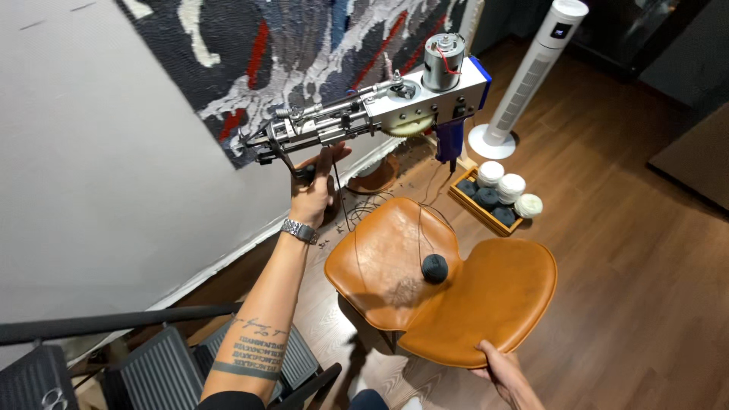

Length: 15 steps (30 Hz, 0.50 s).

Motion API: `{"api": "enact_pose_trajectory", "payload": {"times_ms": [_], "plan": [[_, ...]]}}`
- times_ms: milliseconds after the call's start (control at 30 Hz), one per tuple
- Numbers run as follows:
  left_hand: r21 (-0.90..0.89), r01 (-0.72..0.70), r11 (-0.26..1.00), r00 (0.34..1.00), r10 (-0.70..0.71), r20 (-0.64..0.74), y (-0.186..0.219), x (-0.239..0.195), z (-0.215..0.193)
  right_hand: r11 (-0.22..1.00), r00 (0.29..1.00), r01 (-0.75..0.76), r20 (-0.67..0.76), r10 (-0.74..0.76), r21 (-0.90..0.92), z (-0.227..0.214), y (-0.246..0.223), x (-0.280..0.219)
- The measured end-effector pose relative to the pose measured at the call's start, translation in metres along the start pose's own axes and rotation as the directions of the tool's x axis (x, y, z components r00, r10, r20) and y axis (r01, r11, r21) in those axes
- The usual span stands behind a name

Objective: The person prepares a roll of dark gray yarn, threads it into the tufting gun, and uses the tool to tuft the gray yarn into a rug design on a vertical frame.

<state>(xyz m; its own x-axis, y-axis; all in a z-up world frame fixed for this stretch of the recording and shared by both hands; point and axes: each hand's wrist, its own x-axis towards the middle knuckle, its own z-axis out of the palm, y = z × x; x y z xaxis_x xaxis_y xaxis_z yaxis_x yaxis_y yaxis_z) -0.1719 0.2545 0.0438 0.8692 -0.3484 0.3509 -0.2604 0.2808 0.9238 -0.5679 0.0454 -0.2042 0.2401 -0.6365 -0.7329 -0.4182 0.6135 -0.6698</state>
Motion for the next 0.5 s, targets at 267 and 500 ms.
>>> {"api": "enact_pose_trajectory", "payload": {"times_ms": [267, 500], "plan": [[-0.038, 0.016, 0.999, 1.0, -0.016, -0.001, 0.016, -0.002, -0.054, 0.997, 0.997, -0.062, 0.04, 0.063, -0.036, 0.016, -0.004, -0.03], [-0.02, 0.03, 0.999, 0.998, -0.03, -0.046, 0.036, 0.01, -0.088, 0.989, 0.994, -0.106, -0.003, 0.106, -0.107, 0.018, -0.009, -0.034]]}}
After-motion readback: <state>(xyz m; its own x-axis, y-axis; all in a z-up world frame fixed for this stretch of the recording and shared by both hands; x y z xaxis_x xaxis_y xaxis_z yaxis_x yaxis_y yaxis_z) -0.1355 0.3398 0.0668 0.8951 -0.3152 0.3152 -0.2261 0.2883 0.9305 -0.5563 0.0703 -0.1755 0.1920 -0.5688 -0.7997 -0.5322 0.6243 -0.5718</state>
